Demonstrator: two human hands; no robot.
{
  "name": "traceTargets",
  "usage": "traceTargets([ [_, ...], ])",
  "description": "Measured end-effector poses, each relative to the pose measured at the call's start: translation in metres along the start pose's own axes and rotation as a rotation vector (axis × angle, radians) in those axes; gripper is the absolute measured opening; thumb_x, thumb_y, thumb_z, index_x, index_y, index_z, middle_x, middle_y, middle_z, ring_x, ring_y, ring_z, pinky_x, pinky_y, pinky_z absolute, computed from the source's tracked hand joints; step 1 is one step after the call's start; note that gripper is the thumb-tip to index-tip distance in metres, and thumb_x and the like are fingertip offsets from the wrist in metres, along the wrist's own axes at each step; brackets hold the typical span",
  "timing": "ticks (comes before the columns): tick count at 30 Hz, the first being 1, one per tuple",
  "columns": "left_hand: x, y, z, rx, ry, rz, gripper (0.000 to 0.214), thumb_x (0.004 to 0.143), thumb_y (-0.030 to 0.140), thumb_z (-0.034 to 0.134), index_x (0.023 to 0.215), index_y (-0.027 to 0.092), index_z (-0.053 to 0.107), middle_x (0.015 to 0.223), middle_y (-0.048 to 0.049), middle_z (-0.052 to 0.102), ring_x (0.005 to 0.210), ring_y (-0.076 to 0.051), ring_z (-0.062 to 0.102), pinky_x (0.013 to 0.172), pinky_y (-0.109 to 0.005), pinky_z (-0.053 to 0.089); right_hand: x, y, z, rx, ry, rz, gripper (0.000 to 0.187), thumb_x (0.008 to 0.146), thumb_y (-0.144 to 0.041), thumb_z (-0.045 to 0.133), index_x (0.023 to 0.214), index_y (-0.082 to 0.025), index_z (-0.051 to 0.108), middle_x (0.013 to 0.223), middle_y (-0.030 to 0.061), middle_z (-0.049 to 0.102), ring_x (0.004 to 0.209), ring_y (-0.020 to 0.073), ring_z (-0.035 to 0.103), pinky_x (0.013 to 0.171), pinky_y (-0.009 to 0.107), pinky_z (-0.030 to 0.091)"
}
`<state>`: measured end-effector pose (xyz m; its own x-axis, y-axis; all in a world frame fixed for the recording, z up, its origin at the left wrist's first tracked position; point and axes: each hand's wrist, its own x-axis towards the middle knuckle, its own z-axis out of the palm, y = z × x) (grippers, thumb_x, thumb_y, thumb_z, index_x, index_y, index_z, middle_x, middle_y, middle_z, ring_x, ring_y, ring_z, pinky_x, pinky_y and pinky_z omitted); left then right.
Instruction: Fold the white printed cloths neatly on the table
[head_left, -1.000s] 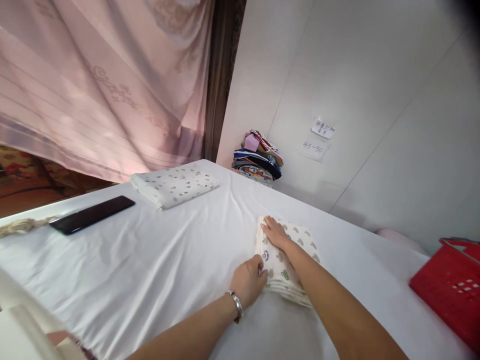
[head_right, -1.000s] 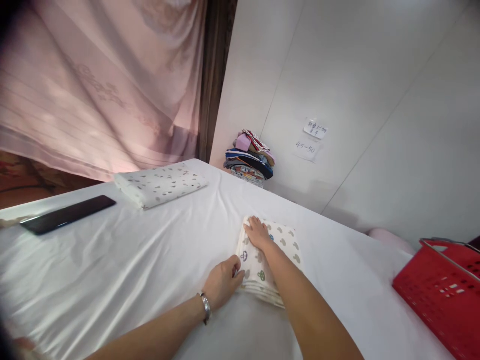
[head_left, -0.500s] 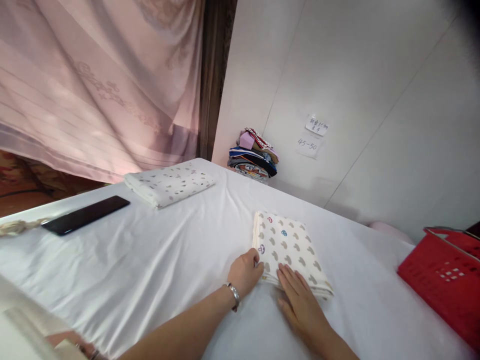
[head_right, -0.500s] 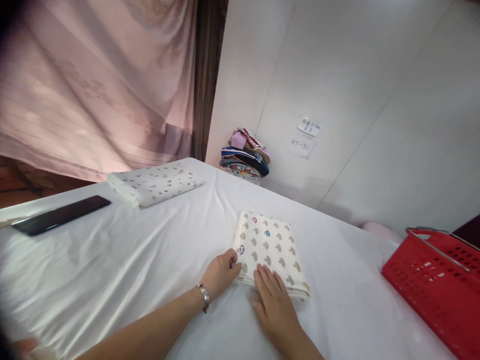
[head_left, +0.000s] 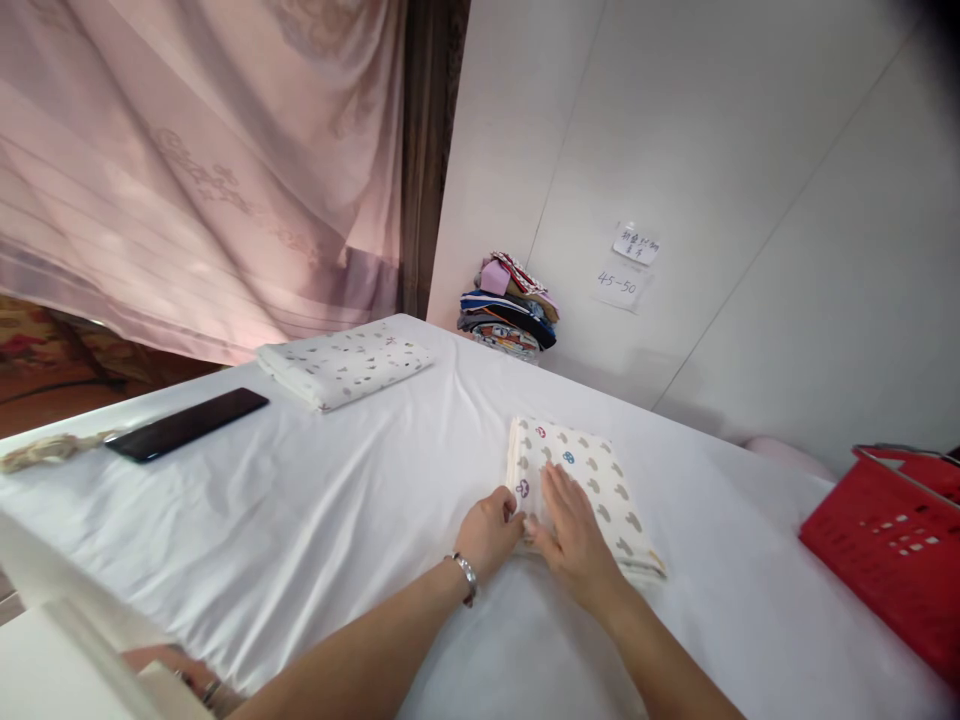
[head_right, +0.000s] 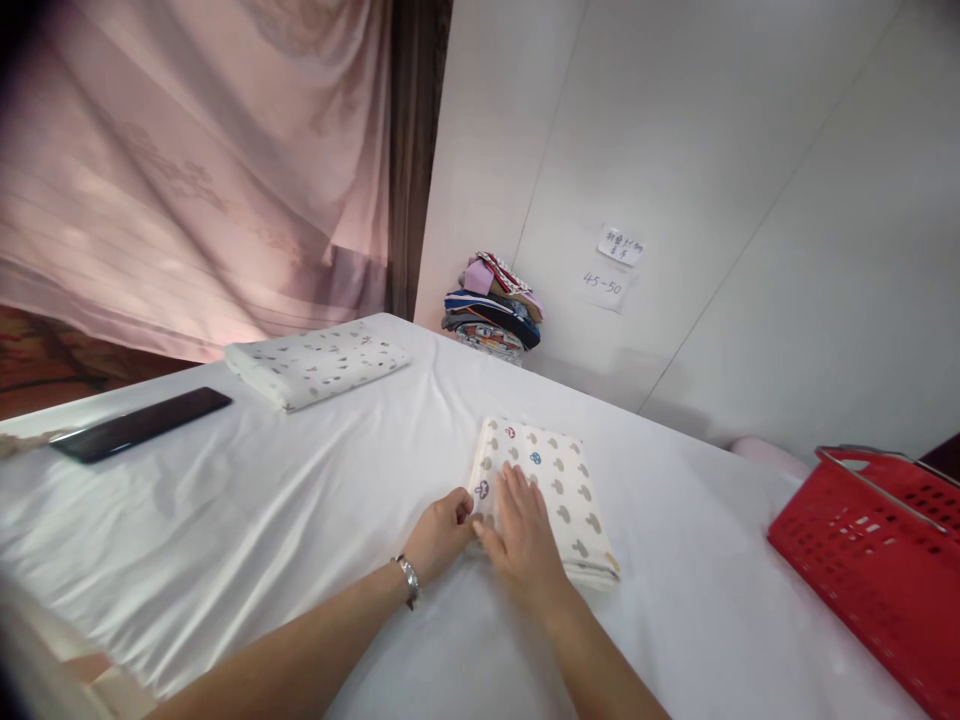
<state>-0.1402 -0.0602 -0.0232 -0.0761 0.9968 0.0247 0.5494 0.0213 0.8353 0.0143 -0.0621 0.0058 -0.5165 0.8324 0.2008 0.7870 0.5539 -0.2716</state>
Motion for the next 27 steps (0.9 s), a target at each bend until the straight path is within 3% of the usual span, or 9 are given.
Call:
traceTargets([
  [3, 0.002, -0.003, -0.001, 0.006, -0.028, 0.032, 0.007, 0.073, 0.022, 0.048, 0.068, 0.021, 0.044, 0.058, 0.0049, 0.048, 0.055, -0.010, 0.045, 0.052, -0.021, 0.030, 0.002, 0.005, 0.023, -0.030, -0.086, -0.071, 0.057, 0.092, -0.042, 0.026, 0.143, -0.022, 0.013, 0.148, 0.0036, 0.017, 0.136, 0.0212, 0.012, 0.111, 0.046, 0.015],
  [6, 0.002, -0.005, 0.000, 0.047, -0.028, 0.074, 0.004, 0.074, 0.022, 0.048, 0.070, 0.021, 0.046, 0.059, 0.0041, 0.050, 0.056, -0.011, 0.046, 0.053, -0.021, 0.030, -0.002, 0.011, 0.036, -0.080, -0.047, -0.105, 0.059, 0.091, -0.043, 0.030, 0.143, -0.018, 0.016, 0.148, 0.0050, 0.018, 0.136, 0.0218, 0.013, 0.111, 0.045, 0.016],
  [14, -0.006, 0.002, 0.003, 0.148, 0.003, 0.093, 0.009, 0.077, 0.025, 0.046, 0.080, 0.020, 0.052, 0.069, -0.0002, 0.059, 0.064, -0.014, 0.054, 0.058, -0.023, 0.034, -0.009, 0.014, 0.039, -0.164, 0.054, -0.190, 0.067, 0.084, -0.028, 0.042, 0.143, -0.018, 0.011, 0.147, 0.0072, 0.023, 0.135, 0.0243, 0.018, 0.108, 0.048, 0.023],
  [27, -0.010, 0.005, 0.000, 0.067, -0.016, 0.090, 0.012, 0.078, 0.031, 0.046, 0.081, 0.021, 0.052, 0.071, 0.0007, 0.059, 0.064, -0.012, 0.053, 0.056, -0.021, 0.035, -0.008, 0.017, 0.044, -0.203, 0.129, -0.233, 0.070, 0.082, -0.027, 0.045, 0.143, -0.019, 0.011, 0.144, 0.0078, 0.028, 0.132, 0.0258, 0.025, 0.106, 0.049, 0.027],
])
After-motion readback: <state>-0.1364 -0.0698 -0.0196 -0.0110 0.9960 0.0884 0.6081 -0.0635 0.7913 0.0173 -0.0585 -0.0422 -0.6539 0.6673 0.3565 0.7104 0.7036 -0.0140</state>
